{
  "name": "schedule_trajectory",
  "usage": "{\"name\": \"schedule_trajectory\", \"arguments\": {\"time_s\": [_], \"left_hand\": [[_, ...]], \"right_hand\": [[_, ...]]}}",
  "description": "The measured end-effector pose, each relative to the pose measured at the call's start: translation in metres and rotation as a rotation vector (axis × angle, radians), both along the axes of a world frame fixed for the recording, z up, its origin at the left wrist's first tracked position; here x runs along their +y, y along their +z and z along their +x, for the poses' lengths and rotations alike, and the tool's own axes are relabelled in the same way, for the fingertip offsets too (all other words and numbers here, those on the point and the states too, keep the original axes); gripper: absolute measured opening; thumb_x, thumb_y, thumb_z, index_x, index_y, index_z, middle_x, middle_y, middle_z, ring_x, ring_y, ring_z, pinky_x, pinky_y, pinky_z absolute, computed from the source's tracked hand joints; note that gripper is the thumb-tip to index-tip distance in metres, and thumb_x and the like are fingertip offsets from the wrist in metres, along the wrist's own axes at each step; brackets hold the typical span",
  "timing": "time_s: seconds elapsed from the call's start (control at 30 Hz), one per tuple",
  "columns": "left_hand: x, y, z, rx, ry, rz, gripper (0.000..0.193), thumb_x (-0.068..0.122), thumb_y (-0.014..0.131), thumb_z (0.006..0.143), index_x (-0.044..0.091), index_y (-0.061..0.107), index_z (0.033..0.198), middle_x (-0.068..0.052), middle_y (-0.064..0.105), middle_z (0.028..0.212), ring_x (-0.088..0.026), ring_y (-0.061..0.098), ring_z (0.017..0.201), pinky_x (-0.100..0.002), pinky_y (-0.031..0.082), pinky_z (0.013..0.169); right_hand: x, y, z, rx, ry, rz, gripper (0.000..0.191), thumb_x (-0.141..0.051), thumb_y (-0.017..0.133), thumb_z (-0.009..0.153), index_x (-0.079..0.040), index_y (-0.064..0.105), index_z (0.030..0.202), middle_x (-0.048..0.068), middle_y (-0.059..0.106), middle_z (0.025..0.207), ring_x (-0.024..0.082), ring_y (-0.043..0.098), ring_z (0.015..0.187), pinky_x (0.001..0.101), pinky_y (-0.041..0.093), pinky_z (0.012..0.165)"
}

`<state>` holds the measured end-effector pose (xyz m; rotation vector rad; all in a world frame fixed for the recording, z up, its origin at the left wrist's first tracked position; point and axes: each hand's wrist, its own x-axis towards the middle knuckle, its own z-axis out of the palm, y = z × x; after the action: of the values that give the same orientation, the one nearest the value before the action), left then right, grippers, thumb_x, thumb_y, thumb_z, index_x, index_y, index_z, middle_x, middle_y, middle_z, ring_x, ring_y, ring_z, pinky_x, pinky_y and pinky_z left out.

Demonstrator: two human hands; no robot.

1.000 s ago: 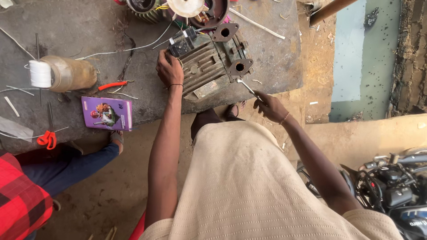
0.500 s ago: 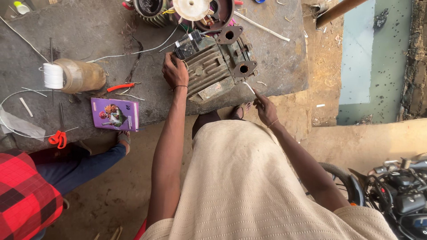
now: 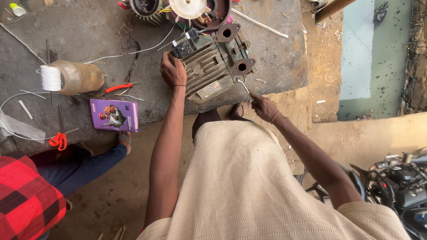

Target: The person uses a wrench to tighten bolts on a motor placed on a workbench. They then lift the motor to inspect the underside and wiring before placing it back down and continuing to tighten the bolts.

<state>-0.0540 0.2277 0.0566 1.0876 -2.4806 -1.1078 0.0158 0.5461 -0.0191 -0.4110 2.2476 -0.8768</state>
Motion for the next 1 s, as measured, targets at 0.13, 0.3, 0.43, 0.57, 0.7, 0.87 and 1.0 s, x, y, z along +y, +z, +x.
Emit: {"name": "schedule_trajectory", "arguments": {"time_s": [0.13,0.3,0.43,0.57,0.7,0.87,1.0], "left_hand": [[-0.001,0.004,-0.002,0.030,0.026,0.002,0.032,0.028,0.042,0.101,0.007,0.065,0.105,-0.014,0.071,0.107,-0.037,0.068,0.097,-0.051,0.050,0.079],[-0.002,0.002,-0.002,0.020,0.004,-0.022,0.031,0.027,0.042,0.101,0.007,0.066,0.105,-0.013,0.073,0.107,-0.036,0.070,0.098,-0.050,0.050,0.081],[-0.002,-0.003,0.000,0.079,0.012,-0.037,0.030,0.026,0.045,0.101,0.006,0.067,0.105,-0.014,0.072,0.107,-0.038,0.068,0.098,-0.050,0.050,0.081],[-0.003,-0.006,0.000,0.087,0.025,-0.026,0.027,0.025,0.046,0.100,0.007,0.066,0.100,-0.012,0.073,0.103,-0.035,0.070,0.095,-0.048,0.051,0.078],[-0.004,-0.008,-0.001,0.091,0.018,-0.015,0.026,0.023,0.046,0.100,0.005,0.064,0.099,-0.013,0.073,0.102,-0.035,0.070,0.095,-0.048,0.051,0.078],[-0.005,-0.010,0.001,0.099,0.020,-0.016,0.025,0.022,0.046,0.099,0.006,0.064,0.099,-0.012,0.073,0.102,-0.033,0.070,0.093,-0.047,0.050,0.076],[-0.007,-0.011,0.001,0.065,-0.006,0.011,0.026,0.023,0.044,0.100,0.007,0.064,0.099,-0.011,0.072,0.100,-0.030,0.071,0.093,-0.046,0.052,0.077]], "right_hand": [[-0.004,0.019,-0.009,-0.078,-0.003,0.101,0.062,-0.002,0.050,0.093,-0.010,0.048,0.154,0.013,0.067,0.067,0.021,0.055,0.050,0.0374,0.047,0.047],[-0.032,0.024,-0.095,-0.502,0.089,0.066,0.035,-0.015,0.056,0.102,0.015,0.069,0.091,0.013,0.065,0.064,0.018,0.058,0.049,0.0339,0.051,0.046],[-0.026,0.031,-0.124,-0.558,0.155,0.095,0.027,-0.015,0.059,0.103,0.004,0.071,0.089,0.010,0.064,0.066,0.017,0.054,0.053,0.0316,0.046,0.046],[0.029,0.046,-0.087,-0.555,-0.044,0.012,0.031,-0.008,0.054,0.100,-0.001,0.059,0.130,0.017,0.068,0.081,0.021,0.065,0.060,0.0331,0.061,0.054],[0.027,0.027,-0.029,-0.298,-0.054,-0.071,0.052,0.000,0.044,0.101,-0.008,0.040,0.152,0.012,0.073,0.109,0.019,0.071,0.078,0.0318,0.065,0.068],[-0.005,0.002,0.007,-0.181,-0.278,-0.227,0.082,0.015,0.044,0.092,-0.025,0.034,0.162,0.012,0.076,0.112,0.020,0.073,0.088,0.0345,0.063,0.079],[-0.023,0.002,0.011,-0.095,-0.303,-0.260,0.081,0.015,0.044,0.094,-0.025,0.031,0.163,0.010,0.076,0.112,0.018,0.074,0.088,0.0329,0.064,0.083]]}}
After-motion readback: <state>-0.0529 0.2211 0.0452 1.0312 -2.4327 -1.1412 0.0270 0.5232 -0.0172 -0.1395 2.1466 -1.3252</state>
